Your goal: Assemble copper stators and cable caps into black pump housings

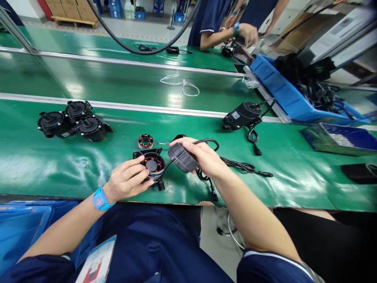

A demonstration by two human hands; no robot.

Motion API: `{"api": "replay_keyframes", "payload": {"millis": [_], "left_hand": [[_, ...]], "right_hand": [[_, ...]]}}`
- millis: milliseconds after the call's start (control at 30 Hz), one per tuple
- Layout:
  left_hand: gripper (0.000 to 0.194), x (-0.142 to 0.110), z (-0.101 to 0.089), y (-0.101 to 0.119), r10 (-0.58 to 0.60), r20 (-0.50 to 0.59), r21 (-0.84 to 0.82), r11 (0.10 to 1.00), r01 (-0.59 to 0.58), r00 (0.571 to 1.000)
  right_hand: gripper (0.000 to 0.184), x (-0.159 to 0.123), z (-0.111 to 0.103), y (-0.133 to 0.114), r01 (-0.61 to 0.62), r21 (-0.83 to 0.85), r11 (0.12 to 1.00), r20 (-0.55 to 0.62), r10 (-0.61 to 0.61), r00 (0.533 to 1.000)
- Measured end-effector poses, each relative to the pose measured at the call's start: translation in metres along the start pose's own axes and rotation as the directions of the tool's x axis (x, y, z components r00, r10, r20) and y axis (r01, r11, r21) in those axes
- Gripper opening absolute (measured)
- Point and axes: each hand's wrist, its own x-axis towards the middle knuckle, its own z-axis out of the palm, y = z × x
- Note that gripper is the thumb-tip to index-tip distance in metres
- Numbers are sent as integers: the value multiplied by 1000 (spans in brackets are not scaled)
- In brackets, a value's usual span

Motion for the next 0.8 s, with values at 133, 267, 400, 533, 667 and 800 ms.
{"api": "replay_keyframes", "payload": {"millis": [133, 267, 400, 533, 667, 800], "left_hand": [[42, -2, -2, 0, 1, 53, -15, 1000, 0, 999], [41, 1, -4, -1, 37, 100, -40, 999, -33, 994], [38, 9, -6, -3, 55, 128, -48, 998, -49, 990], [33, 17, -9, -5, 4, 171, -76, 997, 9, 985], [36, 21, -14, -4, -77, 266, -148, 982, 119, 961], [36, 24, -16, -5, -61, 284, -218, 968, 126, 957]], "right_hand": [[44, 1, 1, -1, 93, -47, 995, -39, -95, 995], [46, 0, -1, -1, 35, 73, 997, -6, -34, 999], [53, 0, -2, 4, -90, 308, 947, 72, 71, 995], [53, 0, 1, 8, -174, 423, 889, 95, 148, 985], [52, -6, 6, 9, -226, 473, 851, 120, 192, 974], [58, -16, 5, 11, -230, 513, 827, 172, 163, 971]]}}
